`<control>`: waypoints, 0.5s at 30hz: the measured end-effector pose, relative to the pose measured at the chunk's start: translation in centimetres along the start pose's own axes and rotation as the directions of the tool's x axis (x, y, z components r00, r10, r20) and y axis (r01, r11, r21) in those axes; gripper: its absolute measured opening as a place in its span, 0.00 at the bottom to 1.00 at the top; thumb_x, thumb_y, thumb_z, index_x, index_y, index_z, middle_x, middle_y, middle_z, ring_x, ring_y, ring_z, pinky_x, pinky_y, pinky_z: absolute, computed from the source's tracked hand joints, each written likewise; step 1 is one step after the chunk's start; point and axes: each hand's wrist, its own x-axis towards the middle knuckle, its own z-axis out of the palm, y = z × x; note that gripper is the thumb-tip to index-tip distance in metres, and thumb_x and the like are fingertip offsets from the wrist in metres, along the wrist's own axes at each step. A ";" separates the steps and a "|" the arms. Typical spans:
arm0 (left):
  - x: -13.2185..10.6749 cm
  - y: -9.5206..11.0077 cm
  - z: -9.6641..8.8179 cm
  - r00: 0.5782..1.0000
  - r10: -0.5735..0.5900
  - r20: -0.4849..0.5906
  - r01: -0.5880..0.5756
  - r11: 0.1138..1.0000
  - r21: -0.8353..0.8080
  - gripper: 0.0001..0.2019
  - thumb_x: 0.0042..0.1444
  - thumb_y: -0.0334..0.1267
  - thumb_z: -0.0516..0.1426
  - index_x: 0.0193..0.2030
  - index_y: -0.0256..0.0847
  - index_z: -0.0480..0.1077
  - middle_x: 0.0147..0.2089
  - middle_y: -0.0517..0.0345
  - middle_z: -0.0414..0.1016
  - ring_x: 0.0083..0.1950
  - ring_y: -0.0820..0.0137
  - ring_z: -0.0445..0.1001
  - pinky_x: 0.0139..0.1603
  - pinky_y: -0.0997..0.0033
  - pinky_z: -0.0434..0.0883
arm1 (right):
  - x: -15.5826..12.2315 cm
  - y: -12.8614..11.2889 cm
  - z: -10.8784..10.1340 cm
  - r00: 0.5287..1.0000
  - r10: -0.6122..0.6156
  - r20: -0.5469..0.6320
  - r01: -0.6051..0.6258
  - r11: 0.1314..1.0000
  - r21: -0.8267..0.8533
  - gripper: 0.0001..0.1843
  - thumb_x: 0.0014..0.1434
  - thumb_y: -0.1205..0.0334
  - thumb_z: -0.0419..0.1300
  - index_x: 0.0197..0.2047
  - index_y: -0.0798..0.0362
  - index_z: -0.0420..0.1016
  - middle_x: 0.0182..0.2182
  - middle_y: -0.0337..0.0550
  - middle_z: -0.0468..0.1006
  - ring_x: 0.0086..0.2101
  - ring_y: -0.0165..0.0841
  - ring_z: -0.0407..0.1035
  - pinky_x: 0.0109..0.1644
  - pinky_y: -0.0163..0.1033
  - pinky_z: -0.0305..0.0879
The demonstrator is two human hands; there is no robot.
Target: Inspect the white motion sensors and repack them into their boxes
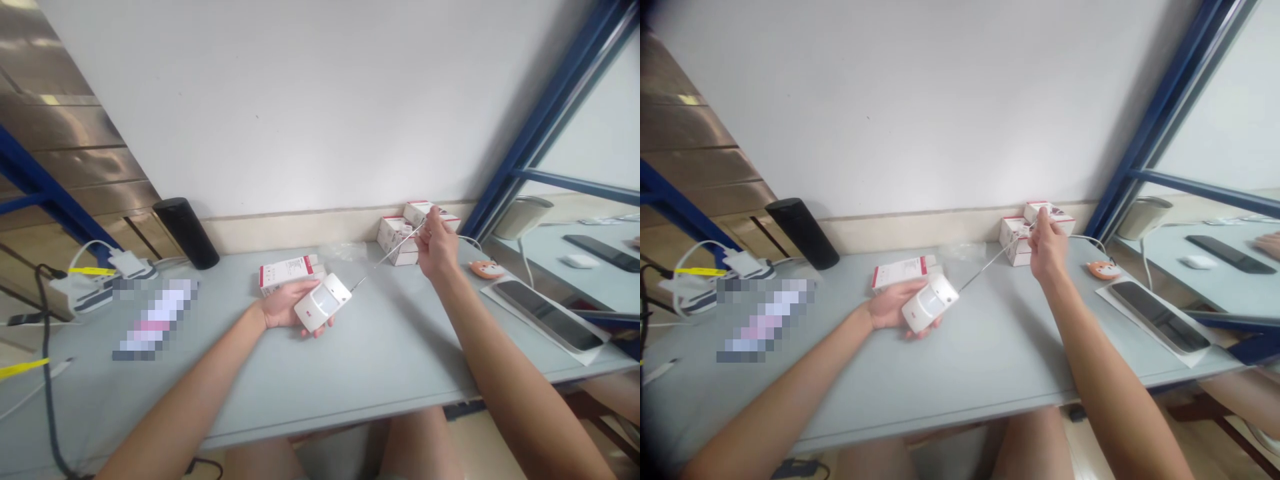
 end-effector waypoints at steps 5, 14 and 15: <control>-0.1 0.3 -0.3 1.000 -0.007 0.001 0.007 0.994 -0.110 0.27 0.62 0.52 0.52 0.58 0.33 0.70 0.44 0.36 0.81 0.35 0.52 0.82 0.25 0.67 0.65 | -0.1 -0.3 0.0 0.999 -0.018 -0.028 0.017 0.999 -0.031 0.30 0.46 0.42 0.79 0.27 0.51 0.65 0.20 0.25 0.54 0.19 0.20 0.45 0.17 0.27 0.45; -0.5 0.5 0.7 0.995 -0.018 -0.100 0.009 0.995 -0.096 0.26 0.57 0.48 0.52 0.58 0.36 0.70 0.42 0.38 0.81 0.32 0.55 0.79 0.25 0.68 0.60 | -0.9 -0.2 0.7 0.980 -0.120 -0.161 0.099 0.986 -0.133 0.28 0.47 0.43 0.78 0.40 0.48 0.69 0.25 0.28 0.70 0.18 0.20 0.52 0.18 0.28 0.47; -0.5 0.5 0.7 0.995 -0.010 -0.102 0.001 0.996 -0.092 0.26 0.57 0.48 0.52 0.58 0.36 0.70 0.42 0.38 0.80 0.32 0.56 0.79 0.25 0.68 0.59 | -0.9 -0.2 0.7 0.977 -0.135 -0.165 0.110 0.982 -0.153 0.28 0.48 0.43 0.77 0.39 0.47 0.68 0.24 0.28 0.70 0.18 0.21 0.52 0.18 0.28 0.47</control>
